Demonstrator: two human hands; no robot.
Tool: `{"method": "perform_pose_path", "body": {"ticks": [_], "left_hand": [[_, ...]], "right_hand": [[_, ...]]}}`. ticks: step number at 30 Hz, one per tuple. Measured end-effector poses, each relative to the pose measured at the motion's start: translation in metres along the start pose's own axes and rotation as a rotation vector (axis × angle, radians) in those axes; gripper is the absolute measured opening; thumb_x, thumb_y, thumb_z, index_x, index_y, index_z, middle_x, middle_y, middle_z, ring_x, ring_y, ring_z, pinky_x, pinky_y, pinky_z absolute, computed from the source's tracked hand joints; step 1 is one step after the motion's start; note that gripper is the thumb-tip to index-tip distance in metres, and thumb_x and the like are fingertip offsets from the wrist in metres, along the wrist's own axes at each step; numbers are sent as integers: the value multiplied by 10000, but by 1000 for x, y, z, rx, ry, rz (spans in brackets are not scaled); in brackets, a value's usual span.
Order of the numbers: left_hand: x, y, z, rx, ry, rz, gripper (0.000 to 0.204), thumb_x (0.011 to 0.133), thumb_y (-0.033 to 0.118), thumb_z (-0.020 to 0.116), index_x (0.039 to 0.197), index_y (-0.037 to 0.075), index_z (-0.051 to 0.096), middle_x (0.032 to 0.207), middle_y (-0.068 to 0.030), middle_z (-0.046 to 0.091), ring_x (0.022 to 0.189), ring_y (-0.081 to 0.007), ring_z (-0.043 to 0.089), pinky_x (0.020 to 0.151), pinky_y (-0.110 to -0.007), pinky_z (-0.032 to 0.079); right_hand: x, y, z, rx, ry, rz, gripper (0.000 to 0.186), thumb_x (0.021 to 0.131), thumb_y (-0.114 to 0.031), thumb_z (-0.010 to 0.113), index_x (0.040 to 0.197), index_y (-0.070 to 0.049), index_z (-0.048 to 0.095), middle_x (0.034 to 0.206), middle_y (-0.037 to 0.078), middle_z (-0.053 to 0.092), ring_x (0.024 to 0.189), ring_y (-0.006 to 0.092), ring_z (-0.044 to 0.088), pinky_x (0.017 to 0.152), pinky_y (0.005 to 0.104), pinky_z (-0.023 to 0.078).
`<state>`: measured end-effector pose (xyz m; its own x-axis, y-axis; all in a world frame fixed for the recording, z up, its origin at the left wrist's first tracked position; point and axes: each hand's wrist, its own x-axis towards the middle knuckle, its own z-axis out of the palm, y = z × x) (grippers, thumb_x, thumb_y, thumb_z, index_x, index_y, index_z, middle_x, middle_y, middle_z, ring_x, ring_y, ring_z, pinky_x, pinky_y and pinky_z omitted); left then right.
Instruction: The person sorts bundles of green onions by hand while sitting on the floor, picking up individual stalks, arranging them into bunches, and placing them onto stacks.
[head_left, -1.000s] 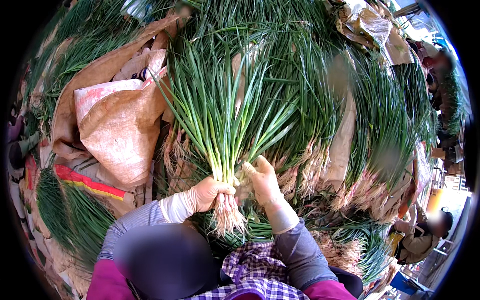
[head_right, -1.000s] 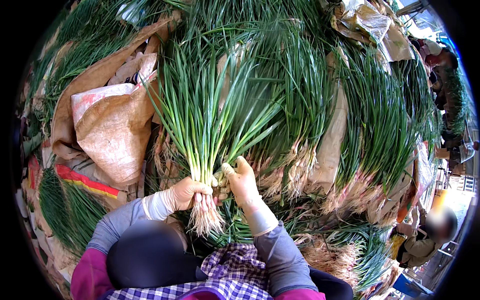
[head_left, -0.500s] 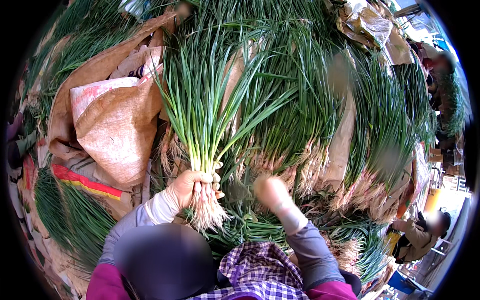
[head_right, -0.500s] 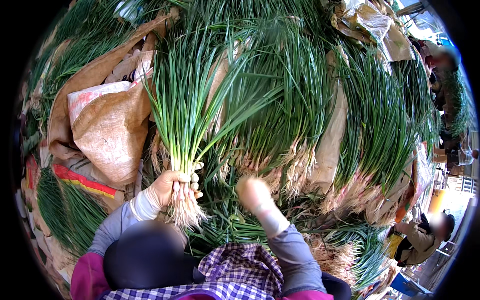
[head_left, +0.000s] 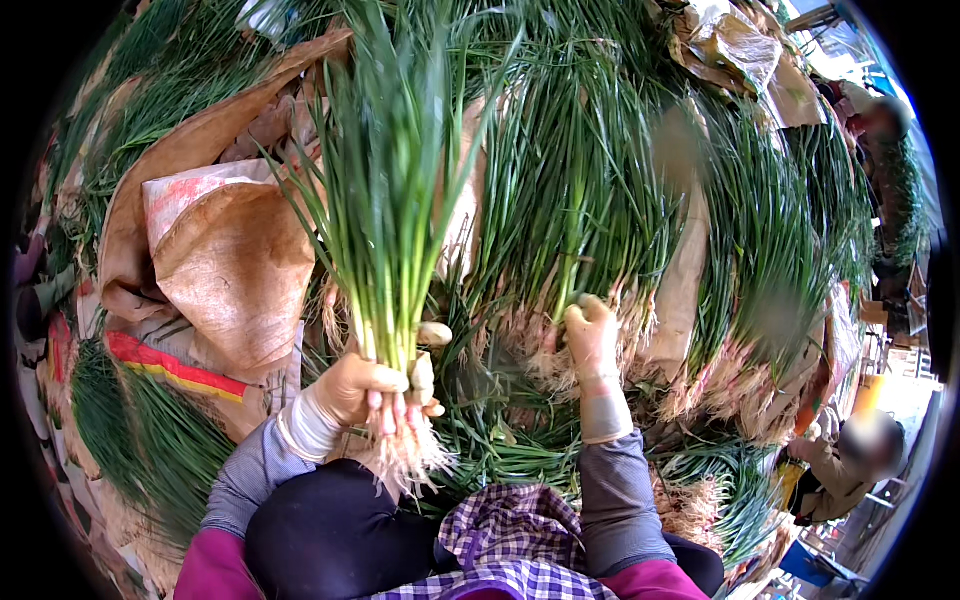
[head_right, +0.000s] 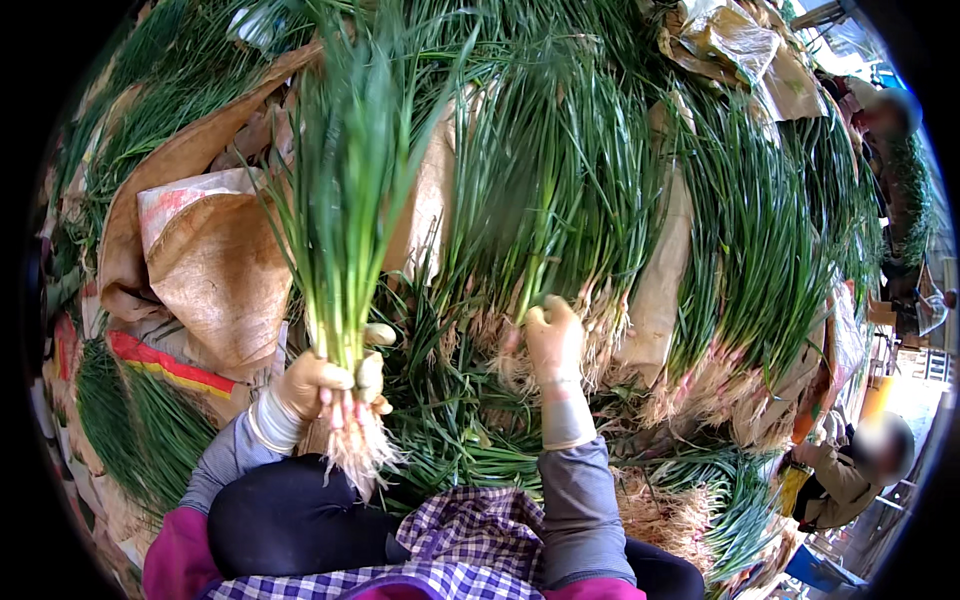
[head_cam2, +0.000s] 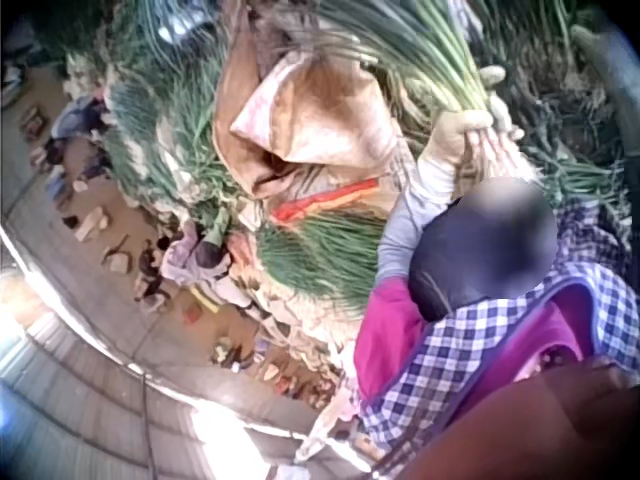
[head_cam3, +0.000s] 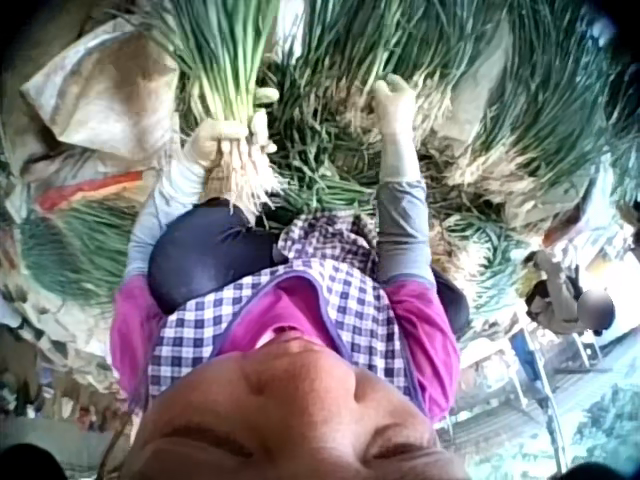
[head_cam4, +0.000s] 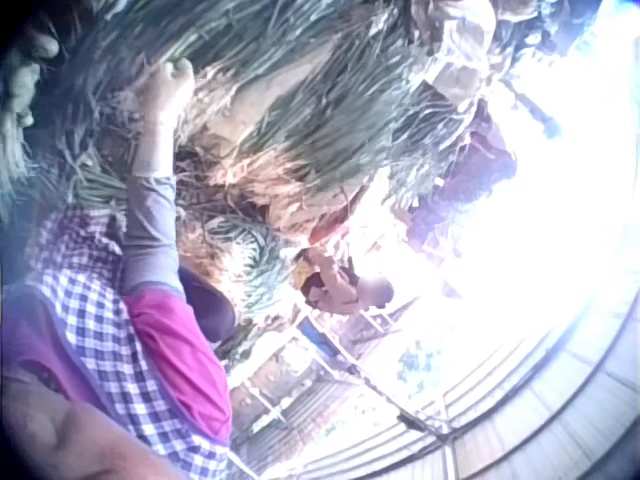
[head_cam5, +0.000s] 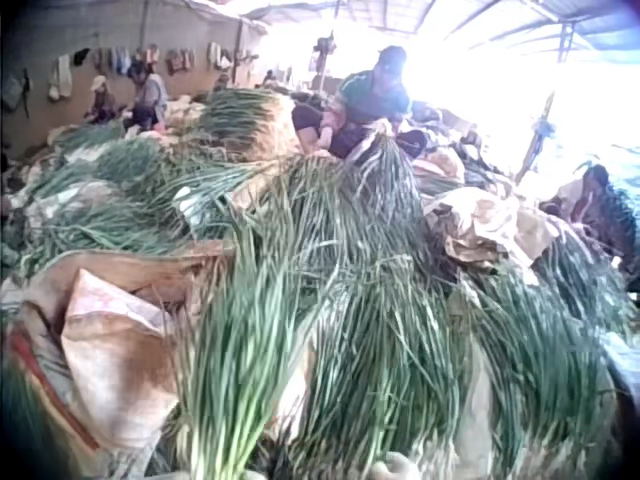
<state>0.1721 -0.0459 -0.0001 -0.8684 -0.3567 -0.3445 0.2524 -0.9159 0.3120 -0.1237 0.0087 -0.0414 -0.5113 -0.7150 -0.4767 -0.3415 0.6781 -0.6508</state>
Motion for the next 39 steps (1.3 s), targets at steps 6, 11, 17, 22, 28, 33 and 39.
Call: {"method": "perform_pose_path", "body": {"ticks": [6,11,17,22,28,33,39], "left_hand": [[32,-38,-14,176,189,-107,305,708,-36,536,1012,-56,541,1170,-230,529,1041,-293,563,899,-390,482],[85,-36,-13,419,178,-17,296,763,0,513,1054,-55,507,780,-159,601,573,-197,618,507,-232,506],[135,-33,-10,305,207,-200,218,781,-6,536,997,-33,528,694,-126,600,571,-208,617,507,-299,545],[125,-34,-7,216,106,-147,191,719,-30,524,904,16,526,842,-105,570,700,-209,603,706,-366,538],[53,-41,-15,-221,25,-136,212,684,7,548,884,66,510,879,-79,524,806,-204,554,945,-451,430],[38,-54,-17,-89,46,-246,259,691,7,583,939,26,511,956,-131,558,943,-284,601,892,-452,480],[24,-43,-17,125,122,-229,310,734,49,540,1032,-28,506,844,-229,636,630,-240,651,491,-281,547]], "right_hand": [[-24,6,16,716,-282,85,104,917,-56,439,886,-11,527,777,62,618,619,70,493,572,190,395],[-19,2,24,667,-274,91,120,914,-95,485,845,-15,542,748,37,606,584,49,450,513,184,350],[1,-8,28,334,-187,-2,175,888,-175,565,817,-15,565,673,51,568,579,114,480,527,277,391],[36,-8,10,34,360,35,216,908,-203,519,831,-5,556,644,117,566,561,200,526,548,346,454],[-29,9,-17,-1010,-24,-184,317,876,-325,572,971,-23,582,776,96,618,686,184,612,597,296,512],[-53,-8,24,840,-553,136,271,901,-310,567,981,-51,569,778,8,584,615,74,510,523,212,419],[-61,-28,53,390,-311,-109,129,879,-117,587,898,9,570,688,16,568,572,91,506,526,221,420]]}}
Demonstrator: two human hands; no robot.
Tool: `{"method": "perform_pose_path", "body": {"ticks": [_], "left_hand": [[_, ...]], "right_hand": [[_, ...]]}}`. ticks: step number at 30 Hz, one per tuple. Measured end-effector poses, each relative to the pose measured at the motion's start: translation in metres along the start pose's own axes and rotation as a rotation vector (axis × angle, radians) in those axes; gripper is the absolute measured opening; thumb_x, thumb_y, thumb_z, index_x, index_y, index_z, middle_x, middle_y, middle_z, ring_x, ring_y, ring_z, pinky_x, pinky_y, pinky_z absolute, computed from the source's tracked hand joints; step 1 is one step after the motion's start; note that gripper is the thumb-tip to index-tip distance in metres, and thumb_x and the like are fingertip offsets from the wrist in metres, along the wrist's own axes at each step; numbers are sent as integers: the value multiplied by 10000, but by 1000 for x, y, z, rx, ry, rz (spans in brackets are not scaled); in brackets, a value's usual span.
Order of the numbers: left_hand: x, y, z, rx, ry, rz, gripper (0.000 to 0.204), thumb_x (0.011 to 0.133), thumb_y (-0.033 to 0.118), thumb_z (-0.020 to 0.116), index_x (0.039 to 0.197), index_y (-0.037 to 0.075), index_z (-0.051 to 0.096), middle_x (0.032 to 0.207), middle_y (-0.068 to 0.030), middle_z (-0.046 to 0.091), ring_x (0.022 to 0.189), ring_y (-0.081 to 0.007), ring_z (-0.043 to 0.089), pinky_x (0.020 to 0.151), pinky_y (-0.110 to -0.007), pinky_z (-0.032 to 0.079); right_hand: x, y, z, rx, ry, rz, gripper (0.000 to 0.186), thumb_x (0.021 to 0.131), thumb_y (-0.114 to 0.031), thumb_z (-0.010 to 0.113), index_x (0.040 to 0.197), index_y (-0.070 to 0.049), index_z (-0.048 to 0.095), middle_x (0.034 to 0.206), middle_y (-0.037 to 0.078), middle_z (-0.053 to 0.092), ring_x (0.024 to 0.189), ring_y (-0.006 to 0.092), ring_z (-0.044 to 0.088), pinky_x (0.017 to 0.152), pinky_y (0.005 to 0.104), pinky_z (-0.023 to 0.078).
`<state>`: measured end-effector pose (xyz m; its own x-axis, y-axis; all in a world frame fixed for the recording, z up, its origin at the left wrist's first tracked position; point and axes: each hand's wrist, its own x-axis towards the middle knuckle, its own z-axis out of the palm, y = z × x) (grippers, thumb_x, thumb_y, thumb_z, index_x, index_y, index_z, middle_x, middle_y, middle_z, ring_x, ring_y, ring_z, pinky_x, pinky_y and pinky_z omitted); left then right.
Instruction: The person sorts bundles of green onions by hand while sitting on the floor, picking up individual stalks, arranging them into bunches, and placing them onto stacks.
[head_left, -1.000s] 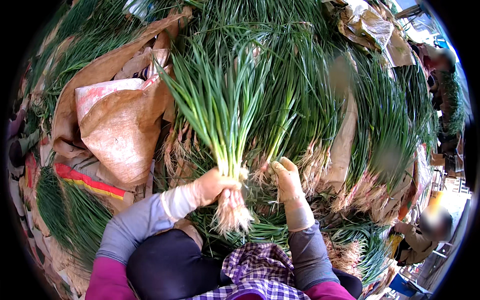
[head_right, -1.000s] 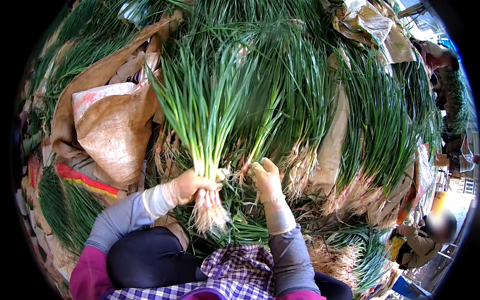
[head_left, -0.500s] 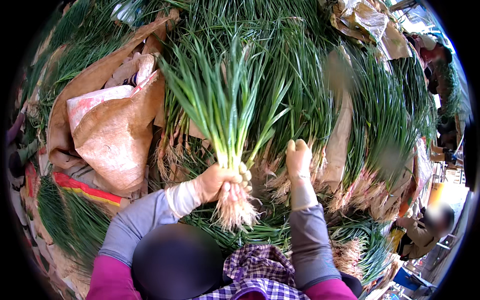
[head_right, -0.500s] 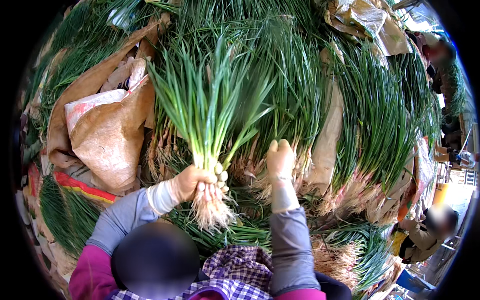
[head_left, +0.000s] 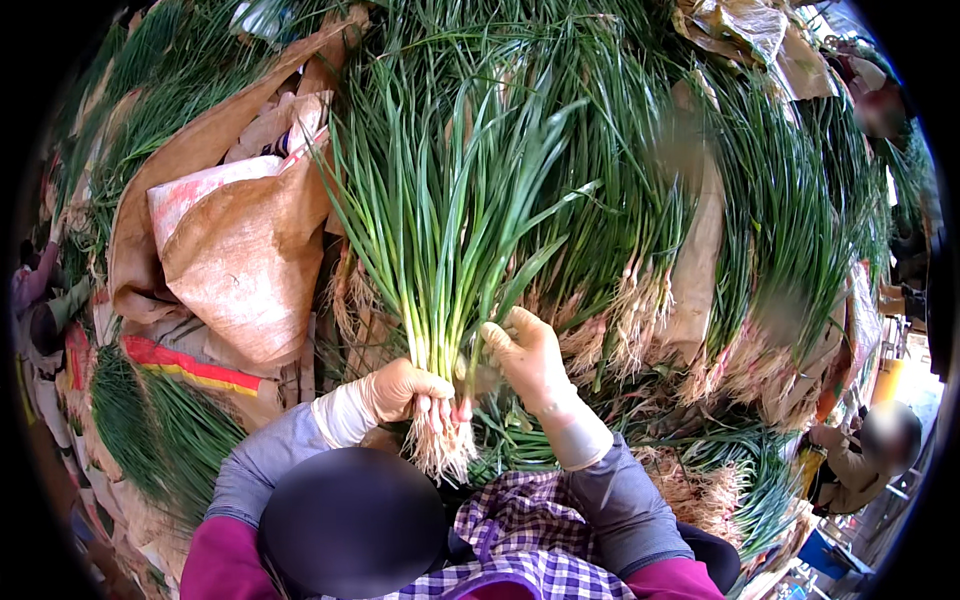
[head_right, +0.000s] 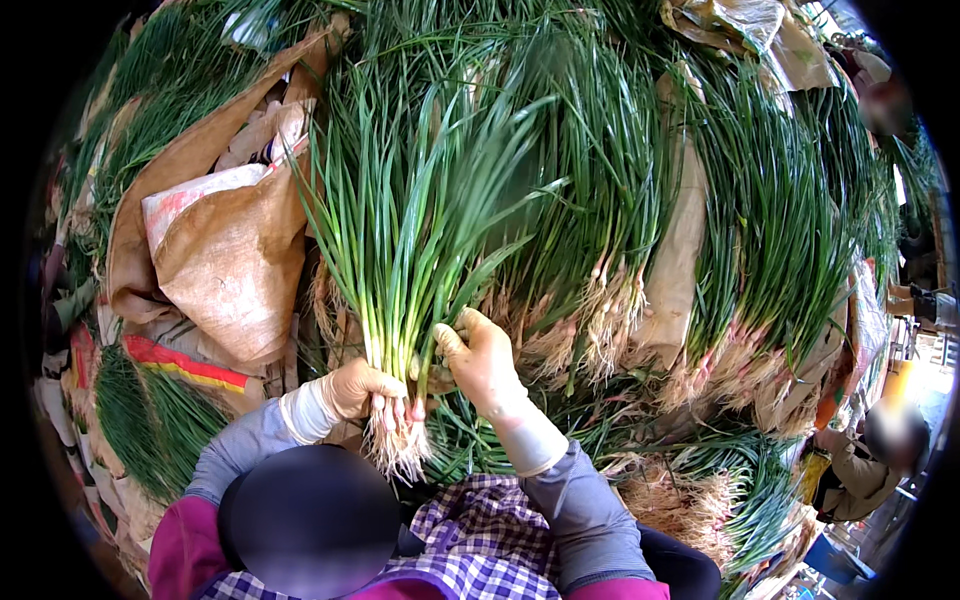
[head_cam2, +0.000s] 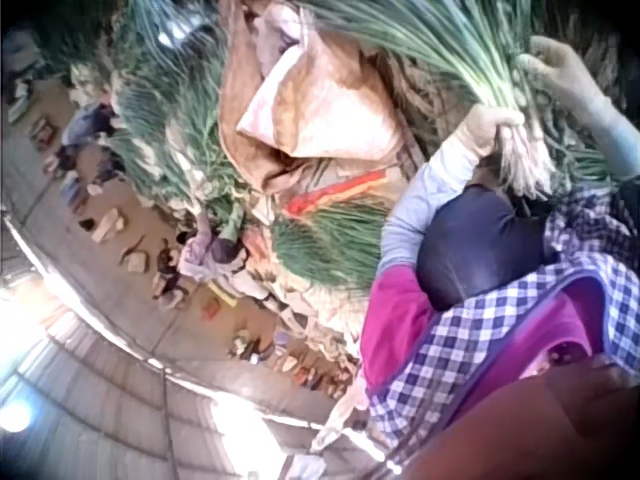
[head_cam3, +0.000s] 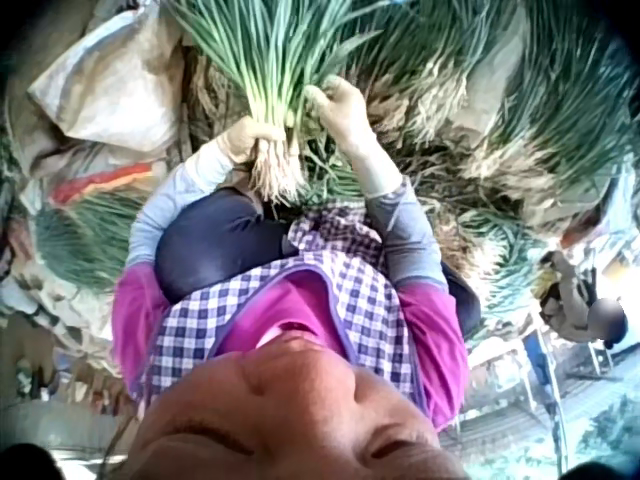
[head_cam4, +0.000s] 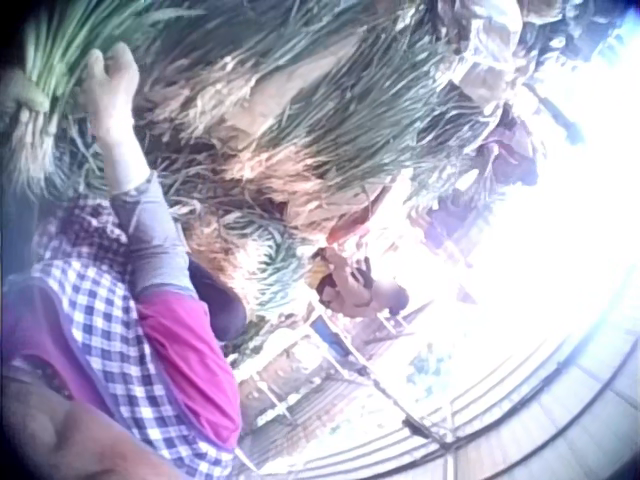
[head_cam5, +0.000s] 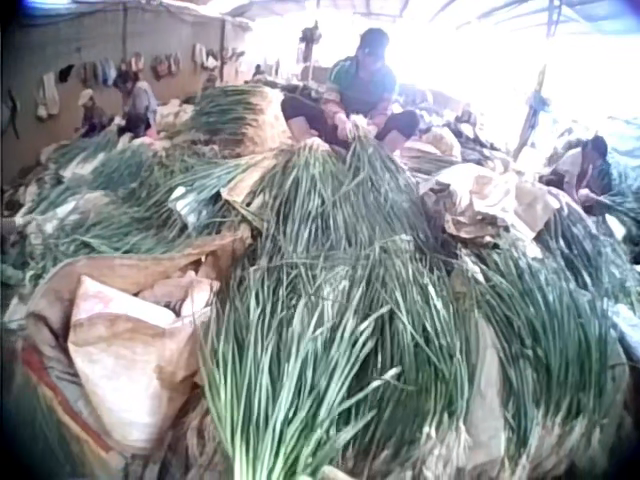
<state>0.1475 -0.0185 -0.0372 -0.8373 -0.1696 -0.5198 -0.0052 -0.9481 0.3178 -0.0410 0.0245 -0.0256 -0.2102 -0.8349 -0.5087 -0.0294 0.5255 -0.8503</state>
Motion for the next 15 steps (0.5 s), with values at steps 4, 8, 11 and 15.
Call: {"method": "perform_pose_path", "body": {"ticks": [4,8,11,15], "left_hand": [[-1,-9,-11,-135,37,-48,290,730,-13,535,1015,21,489,905,-192,598,731,-302,632,622,-394,568],[2,-6,-3,-395,-95,91,223,716,-4,519,931,48,493,815,-103,536,697,-225,544,773,-412,485],[-16,-1,4,-361,-90,26,249,712,7,525,956,55,502,834,-111,552,709,-234,559,784,-450,485],[-13,1,-30,-474,33,54,507,747,46,501,1247,25,422,941,-128,601,783,-263,607,849,-502,470]], "right_hand": [[2,-10,16,-536,75,-109,165,875,-144,575,899,17,549,691,172,595,617,239,575,598,369,445],[27,22,34,118,435,154,184,903,-146,527,908,37,543,706,176,602,641,192,576,589,353,464],[30,41,-13,-448,227,91,93,893,-104,526,873,-17,551,724,50,570,604,112,532,496,235,450],[-38,72,-20,-976,-811,-391,142,854,-120,488,873,-88,625,844,72,639,692,206,636,586,307,550]]}}
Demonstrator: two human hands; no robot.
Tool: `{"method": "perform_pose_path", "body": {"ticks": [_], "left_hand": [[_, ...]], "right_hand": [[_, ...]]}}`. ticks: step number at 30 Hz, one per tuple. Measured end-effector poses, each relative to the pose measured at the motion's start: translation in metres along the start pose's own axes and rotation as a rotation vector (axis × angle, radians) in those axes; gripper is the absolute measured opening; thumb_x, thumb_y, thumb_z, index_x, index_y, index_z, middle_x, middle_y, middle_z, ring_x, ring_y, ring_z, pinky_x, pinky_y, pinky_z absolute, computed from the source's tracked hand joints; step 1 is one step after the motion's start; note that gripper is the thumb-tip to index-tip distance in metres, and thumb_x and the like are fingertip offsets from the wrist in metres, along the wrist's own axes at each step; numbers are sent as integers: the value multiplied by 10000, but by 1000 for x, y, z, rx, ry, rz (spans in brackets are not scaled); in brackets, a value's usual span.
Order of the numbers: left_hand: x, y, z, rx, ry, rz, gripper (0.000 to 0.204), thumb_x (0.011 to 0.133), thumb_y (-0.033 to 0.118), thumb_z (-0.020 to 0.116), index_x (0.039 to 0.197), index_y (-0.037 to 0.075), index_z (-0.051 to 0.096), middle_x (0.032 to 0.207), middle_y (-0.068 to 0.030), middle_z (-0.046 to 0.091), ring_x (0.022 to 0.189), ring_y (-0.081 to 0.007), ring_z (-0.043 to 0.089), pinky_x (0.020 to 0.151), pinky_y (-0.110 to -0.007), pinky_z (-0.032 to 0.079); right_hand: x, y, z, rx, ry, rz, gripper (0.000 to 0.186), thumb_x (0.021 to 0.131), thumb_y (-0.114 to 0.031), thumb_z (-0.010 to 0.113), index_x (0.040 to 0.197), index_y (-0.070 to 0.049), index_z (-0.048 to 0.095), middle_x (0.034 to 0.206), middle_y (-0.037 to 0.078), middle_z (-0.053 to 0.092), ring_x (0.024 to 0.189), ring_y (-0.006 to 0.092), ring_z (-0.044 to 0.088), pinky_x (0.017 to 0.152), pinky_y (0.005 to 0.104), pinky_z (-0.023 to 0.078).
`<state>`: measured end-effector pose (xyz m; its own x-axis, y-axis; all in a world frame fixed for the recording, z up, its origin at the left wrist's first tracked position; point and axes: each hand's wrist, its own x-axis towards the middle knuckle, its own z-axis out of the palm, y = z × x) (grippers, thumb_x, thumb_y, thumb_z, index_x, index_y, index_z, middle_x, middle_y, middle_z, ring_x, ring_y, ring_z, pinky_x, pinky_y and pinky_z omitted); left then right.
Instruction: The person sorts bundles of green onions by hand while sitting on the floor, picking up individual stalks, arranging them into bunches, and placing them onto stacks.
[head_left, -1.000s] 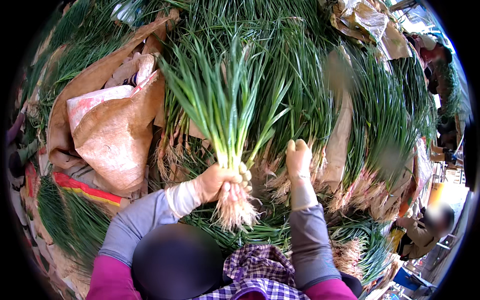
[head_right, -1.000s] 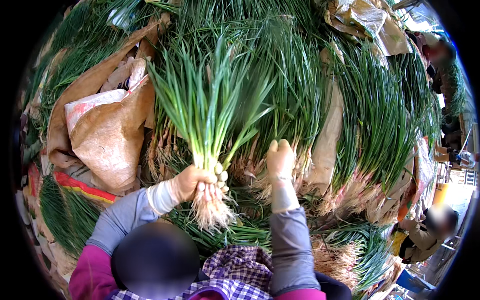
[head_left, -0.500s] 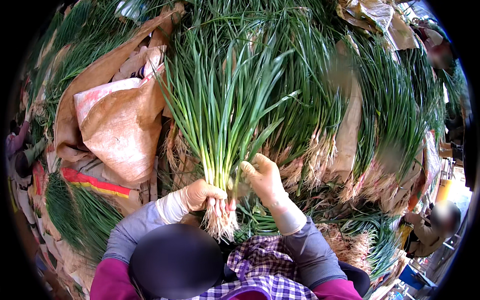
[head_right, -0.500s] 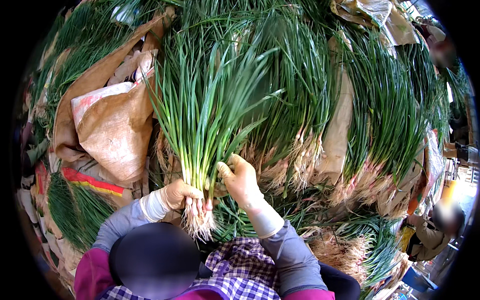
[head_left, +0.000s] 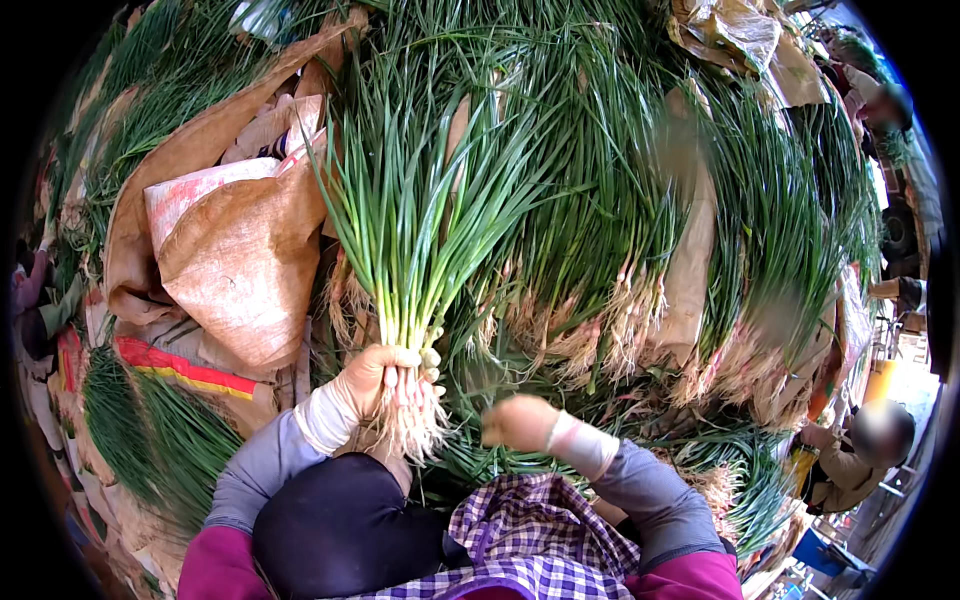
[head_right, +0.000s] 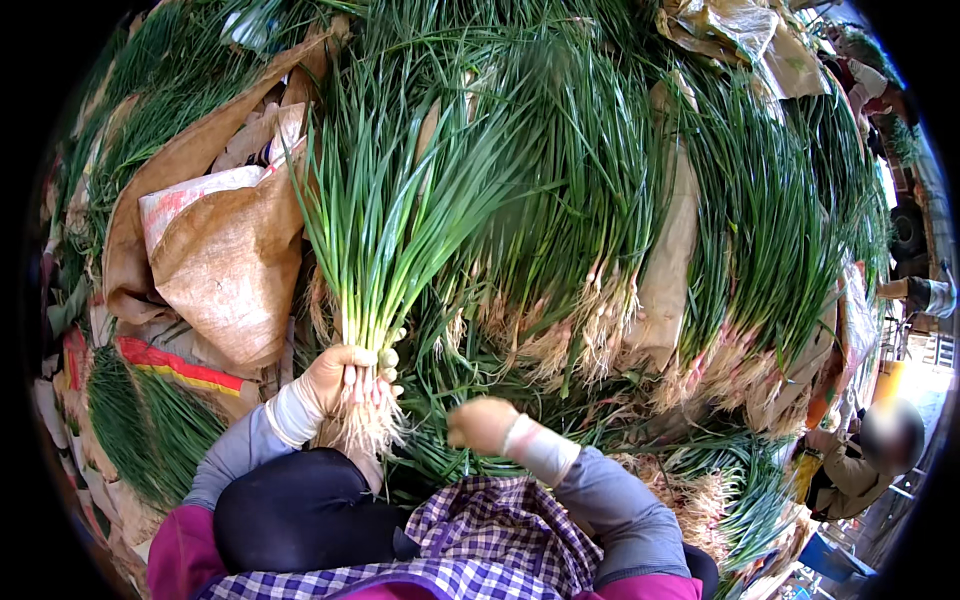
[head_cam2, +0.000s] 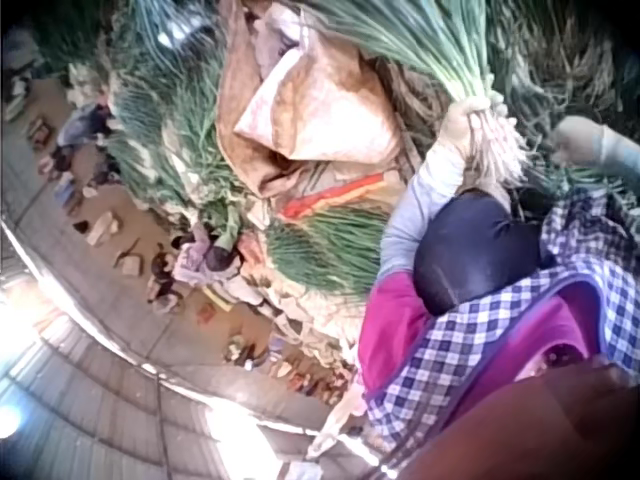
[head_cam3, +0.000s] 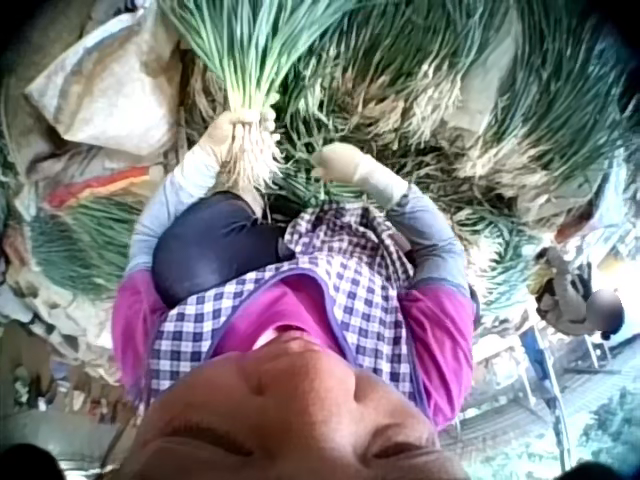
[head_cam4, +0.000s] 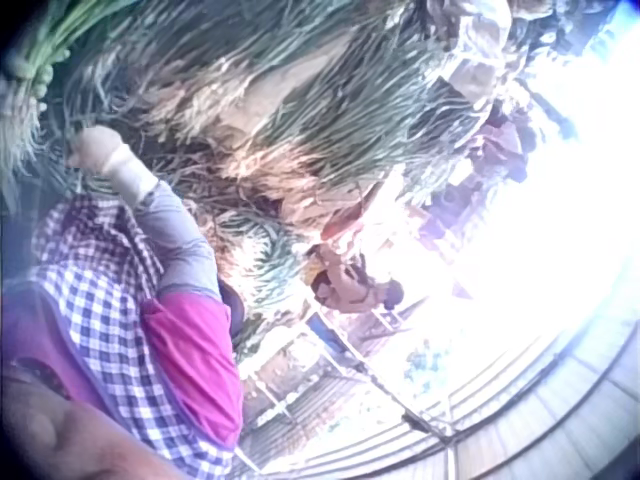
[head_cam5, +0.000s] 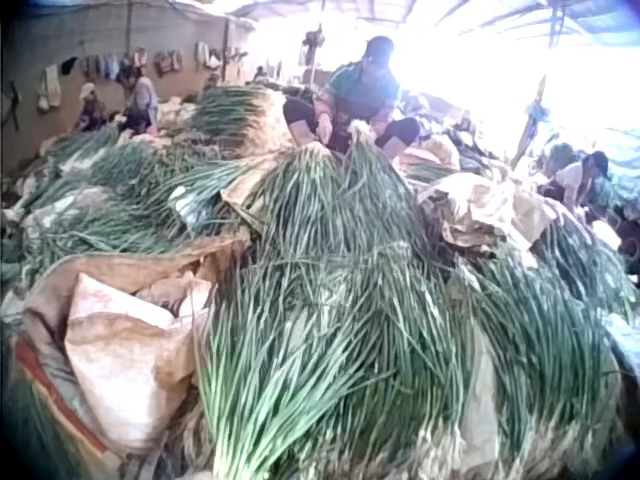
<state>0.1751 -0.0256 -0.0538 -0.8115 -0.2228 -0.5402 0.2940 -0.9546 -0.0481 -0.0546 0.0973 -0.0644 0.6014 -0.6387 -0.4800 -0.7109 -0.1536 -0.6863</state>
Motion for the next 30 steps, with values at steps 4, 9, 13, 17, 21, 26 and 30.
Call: {"method": "perform_pose_path", "body": {"ticks": [4,9,13,17,21,26,30], "left_hand": [[-24,10,37,115,-207,57,701,727,101,547,1371,55,275,761,-49,504,710,-199,559,756,-435,472],[-34,15,54,135,-612,234,746,722,68,568,1398,70,252,694,-81,534,649,-236,587,652,-427,512],[-27,17,55,331,-272,143,775,696,45,590,1396,159,278,711,-52,518,675,-208,562,654,-394,478],[-16,11,46,269,-104,105,778,675,76,594,1387,70,281,765,-57,543,644,-207,563,704,-388,481],[-13,6,54,293,-93,102,756,685,69,588,1379,41,289,803,-52,564,677,-193,582,730,-375,490],[-9,2,39,300,-6,85,503,701,30,580,1191,-29,481,828,-69,602,804,-243,619,853,-445,489],[2,-11,31,244,-5,14,347,740,-67,512,1083,-15,519,1128,-228,567,1103,-386,533,972,-520,406]], "right_hand": [[28,44,-37,-54,600,558,195,887,-89,430,906,-16,611,701,130,642,615,210,646,567,313,556],[70,67,-94,263,801,1053,353,876,-186,499,1143,45,519,993,264,612,953,376,604,838,397,490],[70,73,-103,570,795,878,317,865,-211,576,1061,38,568,1000,219,626,898,314,623,801,398,496],[18,29,-149,857,1015,520,243,895,-196,555,948,38,591,702,91,623,461,111,494,404,269,448],[4,47,-143,281,837,973,698,795,-149,663,1363,17,291,1001,169,632,890,248,634,796,337,518],[-3,15,-113,1014,1000,663,326,806,-135,663,1017,79,538,784,139,616,454,114,518,324,222,420],[-5,-10,-71,1664,707,444,316,851,-214,624,1022,47,573,711,45,568,506,121,529,416,249,465]]}}
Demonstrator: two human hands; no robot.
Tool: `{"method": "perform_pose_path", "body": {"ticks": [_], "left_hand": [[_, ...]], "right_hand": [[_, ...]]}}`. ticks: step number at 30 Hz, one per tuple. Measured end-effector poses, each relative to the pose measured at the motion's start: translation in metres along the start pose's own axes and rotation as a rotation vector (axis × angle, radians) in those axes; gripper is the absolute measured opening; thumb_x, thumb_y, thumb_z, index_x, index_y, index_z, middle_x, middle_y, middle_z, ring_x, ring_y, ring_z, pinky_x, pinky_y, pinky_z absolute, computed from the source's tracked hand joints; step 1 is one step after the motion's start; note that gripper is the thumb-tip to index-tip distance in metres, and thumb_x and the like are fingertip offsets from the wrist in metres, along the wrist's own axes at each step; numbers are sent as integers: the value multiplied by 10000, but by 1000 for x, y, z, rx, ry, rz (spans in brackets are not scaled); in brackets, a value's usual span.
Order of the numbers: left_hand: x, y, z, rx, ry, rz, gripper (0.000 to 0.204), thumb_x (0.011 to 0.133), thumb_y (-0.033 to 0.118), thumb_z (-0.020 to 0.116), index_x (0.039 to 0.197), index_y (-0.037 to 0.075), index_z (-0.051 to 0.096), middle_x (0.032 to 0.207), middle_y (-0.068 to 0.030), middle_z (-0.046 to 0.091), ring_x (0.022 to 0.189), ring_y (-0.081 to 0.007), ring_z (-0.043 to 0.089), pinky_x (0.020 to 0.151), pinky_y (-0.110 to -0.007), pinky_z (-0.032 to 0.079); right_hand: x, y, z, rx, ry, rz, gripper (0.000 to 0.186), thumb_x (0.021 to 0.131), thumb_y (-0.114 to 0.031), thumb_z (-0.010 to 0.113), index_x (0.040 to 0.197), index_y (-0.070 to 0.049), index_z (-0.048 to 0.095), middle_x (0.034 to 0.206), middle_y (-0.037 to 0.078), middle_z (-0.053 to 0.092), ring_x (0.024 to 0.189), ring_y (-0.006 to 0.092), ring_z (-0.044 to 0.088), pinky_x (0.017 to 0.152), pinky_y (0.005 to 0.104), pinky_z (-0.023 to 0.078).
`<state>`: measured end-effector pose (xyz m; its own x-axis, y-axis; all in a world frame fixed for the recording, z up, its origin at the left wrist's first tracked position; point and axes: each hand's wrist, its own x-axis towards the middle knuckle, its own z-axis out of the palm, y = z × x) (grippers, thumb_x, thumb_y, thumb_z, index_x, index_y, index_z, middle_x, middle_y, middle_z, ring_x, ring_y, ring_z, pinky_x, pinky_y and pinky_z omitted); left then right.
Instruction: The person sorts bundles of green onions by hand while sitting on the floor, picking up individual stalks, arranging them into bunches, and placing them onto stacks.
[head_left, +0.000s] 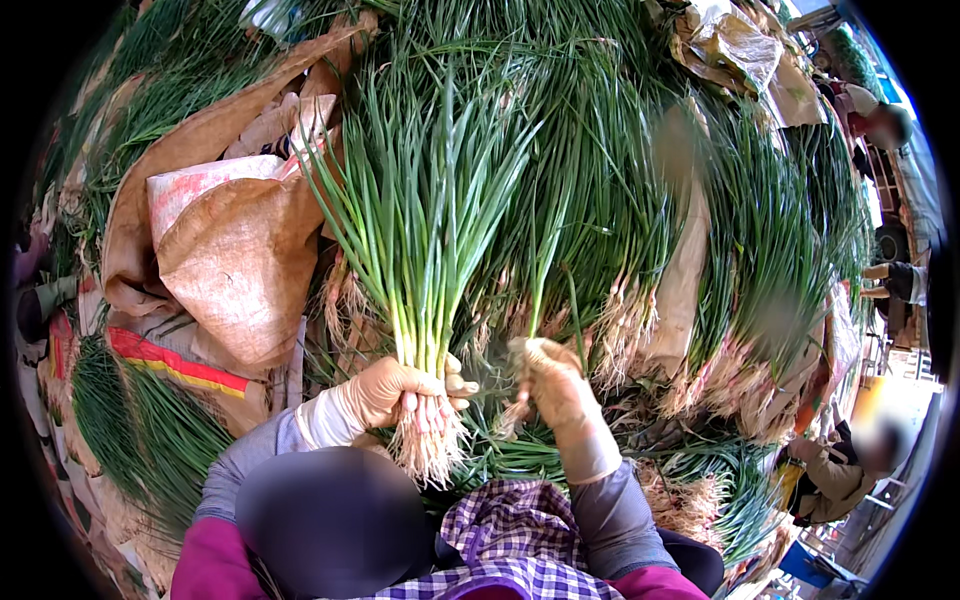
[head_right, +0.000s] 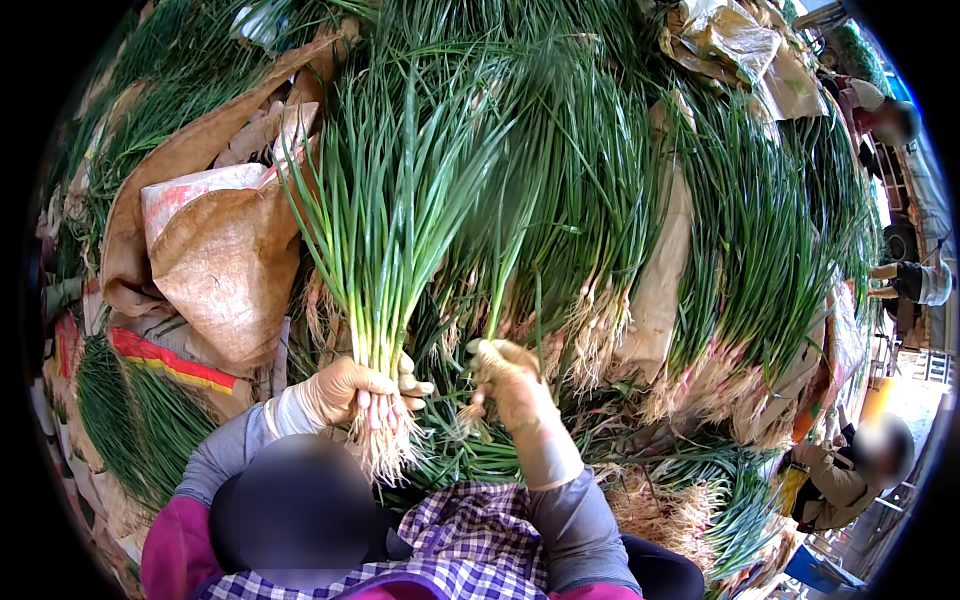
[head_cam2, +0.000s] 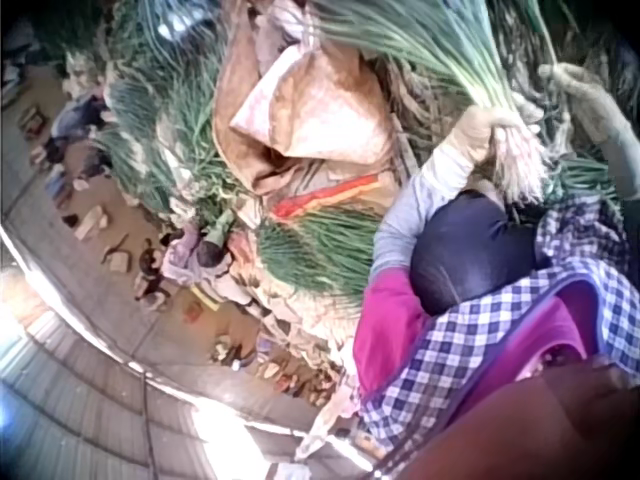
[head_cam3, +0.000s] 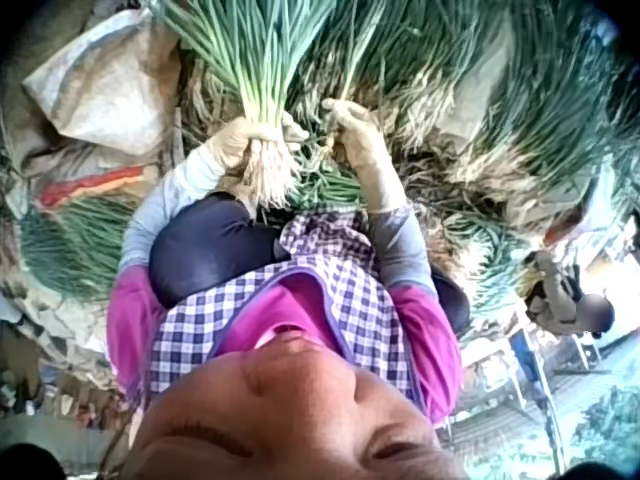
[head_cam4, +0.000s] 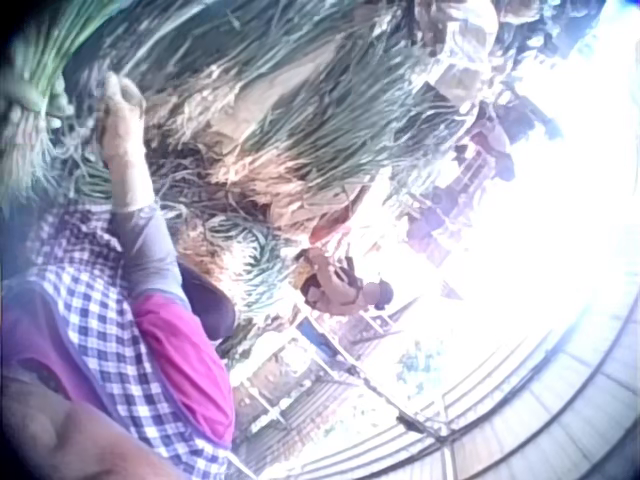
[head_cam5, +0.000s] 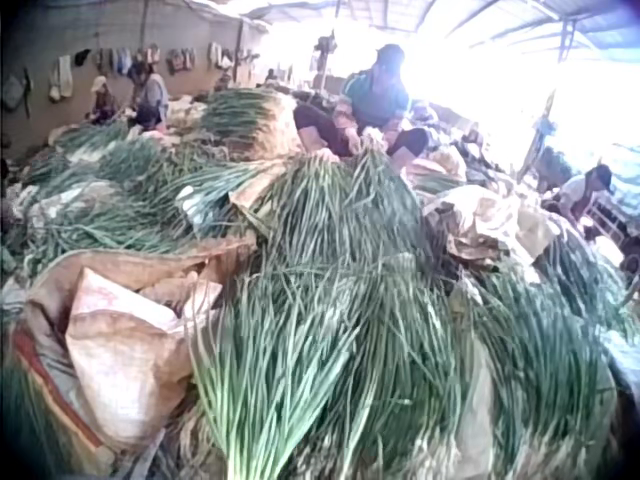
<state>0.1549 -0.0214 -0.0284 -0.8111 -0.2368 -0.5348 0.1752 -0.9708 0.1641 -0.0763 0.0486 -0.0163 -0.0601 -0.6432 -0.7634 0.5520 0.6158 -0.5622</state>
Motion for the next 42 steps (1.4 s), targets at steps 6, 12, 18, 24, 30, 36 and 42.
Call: {"method": "perform_pose_path", "body": {"ticks": [6,12,18,24,30,36,42], "left_hand": [[6,0,-5,214,40,-239,307,754,-29,531,1060,-42,518,1106,-253,572,1048,-380,565,900,-474,476],[8,-7,8,23,27,-32,366,743,-3,546,1103,-34,492,995,-242,606,844,-333,641,793,-464,526],[10,-11,-15,-119,-120,-6,323,717,21,574,1031,35,499,913,-109,554,802,-234,588,825,-440,483],[-1,0,-5,-155,-109,8,341,683,46,604,1012,78,517,898,-57,525,813,-207,563,829,-435,472],[-1,0,-3,-190,-174,6,365,710,23,567,1072,37,522,933,-94,567,864,-259,594,908,-528,444],[-15,7,5,-312,-314,35,354,735,0,552,1077,66,490,951,-101,541,951,-289,573,903,-650,389],[-8,12,-2,-163,-93,61,421,736,107,613,1129,61,468,932,-88,558,865,-264,595,778,-514,501]], "right_hand": [[-8,18,32,-210,-260,-75,245,837,-185,656,959,26,634,787,39,614,768,124,576,728,276,450],[31,22,33,-60,-56,-143,164,808,-136,685,891,-19,606,793,20,633,745,121,571,671,229,429],[39,28,44,-714,354,-663,180,853,-164,614,895,9,590,804,110,635,718,186,595,660,276,497],[19,-5,7,-1749,-426,-23,293,834,-272,613,932,2,643,880,119,665,815,252,643,794,381,509],[11,-3,40,-587,-426,-270,561,869,-464,539,1205,-20,478,1194,161,497,1114,260,461,954,391,376],[21,1,-11,-780,-181,-167,363,870,-397,565,965,-47,596,928,83,596,839,213,574,771,362,492],[41,-18,-17,-1061,338,-205,188,864,-172,541,900,-25,651,803,126,671,667,253,655,713,375,535]]}}
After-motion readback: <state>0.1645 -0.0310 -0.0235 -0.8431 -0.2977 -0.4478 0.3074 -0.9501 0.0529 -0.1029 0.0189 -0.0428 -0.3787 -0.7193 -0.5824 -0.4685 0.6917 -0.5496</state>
